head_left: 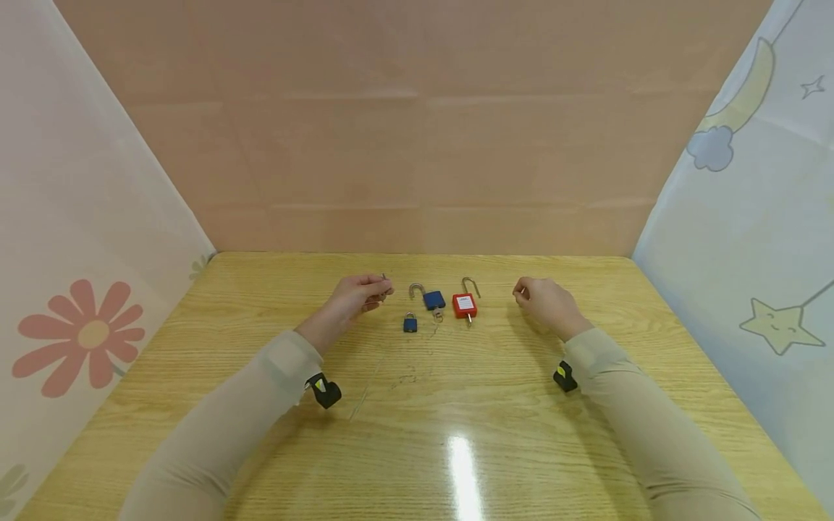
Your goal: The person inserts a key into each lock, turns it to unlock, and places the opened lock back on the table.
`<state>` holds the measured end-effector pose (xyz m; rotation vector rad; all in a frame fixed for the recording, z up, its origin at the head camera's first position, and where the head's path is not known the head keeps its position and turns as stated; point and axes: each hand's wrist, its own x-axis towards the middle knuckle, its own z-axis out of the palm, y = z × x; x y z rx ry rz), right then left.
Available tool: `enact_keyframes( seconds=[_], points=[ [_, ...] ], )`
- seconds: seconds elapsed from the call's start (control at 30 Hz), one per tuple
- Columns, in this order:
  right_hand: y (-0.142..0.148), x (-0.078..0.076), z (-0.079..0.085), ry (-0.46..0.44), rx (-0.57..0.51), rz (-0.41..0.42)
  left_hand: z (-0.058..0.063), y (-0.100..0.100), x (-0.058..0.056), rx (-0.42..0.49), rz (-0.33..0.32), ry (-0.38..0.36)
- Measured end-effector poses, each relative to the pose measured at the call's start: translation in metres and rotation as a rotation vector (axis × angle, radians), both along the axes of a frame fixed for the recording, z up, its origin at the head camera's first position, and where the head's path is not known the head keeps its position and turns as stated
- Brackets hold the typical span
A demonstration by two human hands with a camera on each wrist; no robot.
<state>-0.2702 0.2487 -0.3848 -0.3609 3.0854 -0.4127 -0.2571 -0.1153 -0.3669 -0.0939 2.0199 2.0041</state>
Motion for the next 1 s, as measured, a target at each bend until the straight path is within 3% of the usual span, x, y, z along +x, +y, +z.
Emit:
enact_keyframes(
  seconds=[0.33,0.57,1.0],
  points=[
    [0.0003,0.0005,-0.0017,-0.003,-0.001,-0.011,-0.0031,-0.0061,0.0013,0.018,0.031,-0.074],
    [0.0002,-0.0005,-0.0007,-0.014,0.001,-0.012,-0.0032,-0.0061,-0.0014,0.088,0.060,-0.140],
    [0.0002,0.0012,0.0002,-0.011,-0.001,-0.010,-0.0010,-0.0063,0.0007,0.141,0.080,-0.144]
  ],
)
